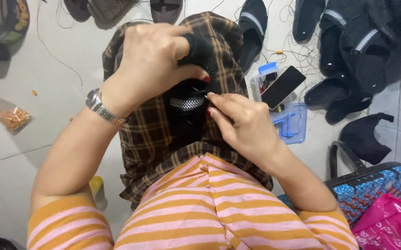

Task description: Hand-sewing the components of black sandals using a needle and thread while sitting on the floor.

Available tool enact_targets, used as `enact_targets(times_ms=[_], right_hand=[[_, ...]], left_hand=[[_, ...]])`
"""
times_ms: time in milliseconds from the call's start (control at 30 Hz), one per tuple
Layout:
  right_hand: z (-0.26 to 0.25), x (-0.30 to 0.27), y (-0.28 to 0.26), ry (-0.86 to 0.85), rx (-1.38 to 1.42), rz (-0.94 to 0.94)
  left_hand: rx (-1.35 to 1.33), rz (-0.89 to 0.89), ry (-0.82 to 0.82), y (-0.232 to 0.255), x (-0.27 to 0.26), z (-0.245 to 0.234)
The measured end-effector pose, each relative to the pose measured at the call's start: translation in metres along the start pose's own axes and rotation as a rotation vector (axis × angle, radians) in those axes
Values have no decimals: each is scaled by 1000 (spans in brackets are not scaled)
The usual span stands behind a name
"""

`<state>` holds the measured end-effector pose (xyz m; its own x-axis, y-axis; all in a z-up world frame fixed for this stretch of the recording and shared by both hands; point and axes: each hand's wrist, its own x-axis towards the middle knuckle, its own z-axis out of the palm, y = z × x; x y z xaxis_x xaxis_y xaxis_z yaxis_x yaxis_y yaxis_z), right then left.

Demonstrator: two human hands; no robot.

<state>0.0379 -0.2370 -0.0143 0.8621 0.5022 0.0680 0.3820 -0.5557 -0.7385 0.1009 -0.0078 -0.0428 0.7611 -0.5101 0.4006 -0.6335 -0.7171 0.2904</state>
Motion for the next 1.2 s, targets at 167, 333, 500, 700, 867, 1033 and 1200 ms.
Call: enact_targets(times_ms=[167, 333, 500, 700, 867, 1033, 1200], right_hand=[[11, -14, -8, -21, -242, 43], [22, -27, 3, -94, -51, 110], [29, -27, 5, -89, 4, 145], [30, -29, 8, -80, 80, 162], [35, -31, 8, -61, 74, 182], [34, -28, 7, -59, 89, 165], [37, -31, 8, -52, 95, 164]], left_hand=[[-295, -231, -51, 27, -27, -32], [-167, -270, -147, 33, -61, -44], [-1246, -607, -181, 25, -54, -55], [-94, -295, -296, 28, -55, -45], [-859, -600, -197, 23, -51, -57], [-847, -619, -262, 25, -56, -52], [67, -224, -182, 32, -61, -43]])
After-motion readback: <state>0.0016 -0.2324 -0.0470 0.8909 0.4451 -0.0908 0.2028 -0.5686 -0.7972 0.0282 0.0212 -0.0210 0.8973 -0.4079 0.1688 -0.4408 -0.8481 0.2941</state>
